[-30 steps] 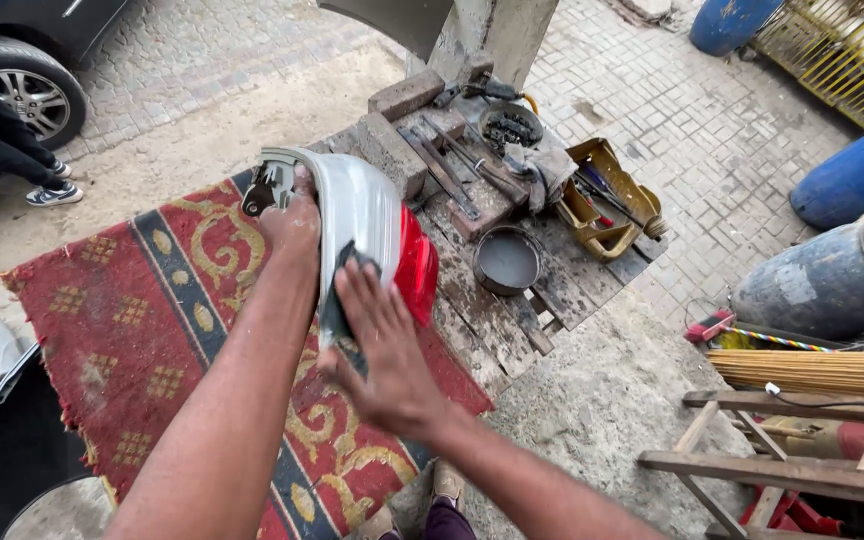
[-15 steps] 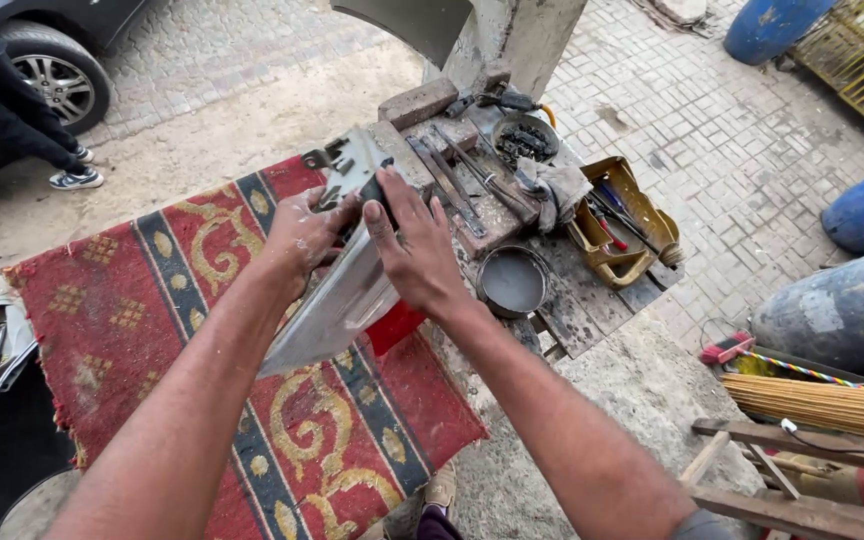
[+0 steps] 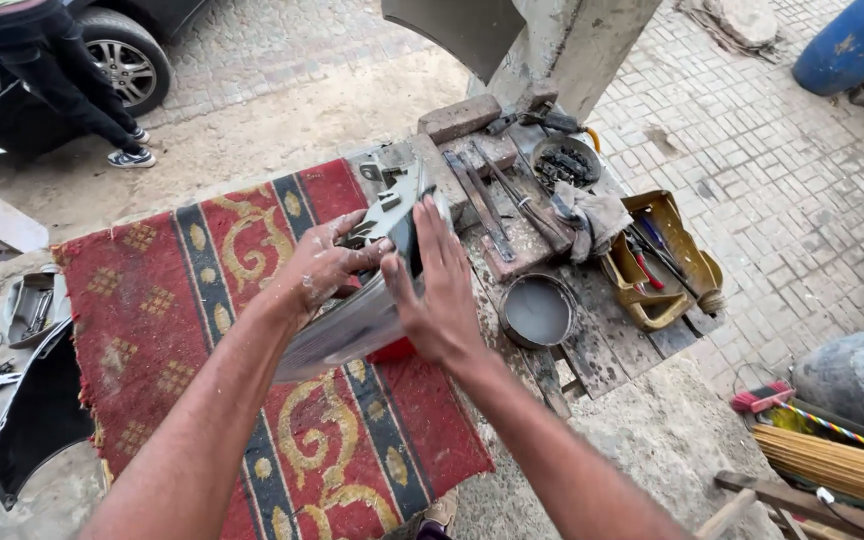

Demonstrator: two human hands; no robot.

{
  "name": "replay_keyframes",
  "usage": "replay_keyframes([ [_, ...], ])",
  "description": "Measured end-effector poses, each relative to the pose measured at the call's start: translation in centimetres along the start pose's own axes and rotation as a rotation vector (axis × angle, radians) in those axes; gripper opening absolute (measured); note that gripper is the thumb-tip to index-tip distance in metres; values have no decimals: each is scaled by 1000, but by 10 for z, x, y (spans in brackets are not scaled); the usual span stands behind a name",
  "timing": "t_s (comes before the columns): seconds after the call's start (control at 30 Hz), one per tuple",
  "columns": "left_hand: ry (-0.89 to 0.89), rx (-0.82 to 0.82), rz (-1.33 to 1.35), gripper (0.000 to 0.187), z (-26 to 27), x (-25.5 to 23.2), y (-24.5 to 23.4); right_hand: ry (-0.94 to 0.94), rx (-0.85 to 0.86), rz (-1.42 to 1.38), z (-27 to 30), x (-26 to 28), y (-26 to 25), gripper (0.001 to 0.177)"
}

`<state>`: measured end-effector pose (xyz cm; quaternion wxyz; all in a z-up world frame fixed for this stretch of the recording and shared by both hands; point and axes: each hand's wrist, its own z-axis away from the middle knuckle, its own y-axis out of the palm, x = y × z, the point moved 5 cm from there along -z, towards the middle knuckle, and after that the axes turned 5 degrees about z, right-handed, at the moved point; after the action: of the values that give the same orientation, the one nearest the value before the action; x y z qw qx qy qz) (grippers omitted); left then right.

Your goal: The person scrubs a car taillight with a black sponge, working over a patterned rug on a workbench. They scrub the clear and red lens sections, then flip the taillight to scrub the back housing and mounting tabs.

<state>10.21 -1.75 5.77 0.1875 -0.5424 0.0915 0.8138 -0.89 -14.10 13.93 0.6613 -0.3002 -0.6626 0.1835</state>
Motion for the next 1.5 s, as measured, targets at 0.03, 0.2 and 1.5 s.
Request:
replay_keyframes([
  [0.03,2,-9,4,84,-3,-3,-2,-8,6,0,-9,-3,2,109],
  [0.2,-33,-24,10,88,11,-9,10,74,20,-119,-73,-49,-6,107],
  [1.5,-14,-90,-7,84,-3,12,13,132,-30,-82,-55,-68,6,99],
])
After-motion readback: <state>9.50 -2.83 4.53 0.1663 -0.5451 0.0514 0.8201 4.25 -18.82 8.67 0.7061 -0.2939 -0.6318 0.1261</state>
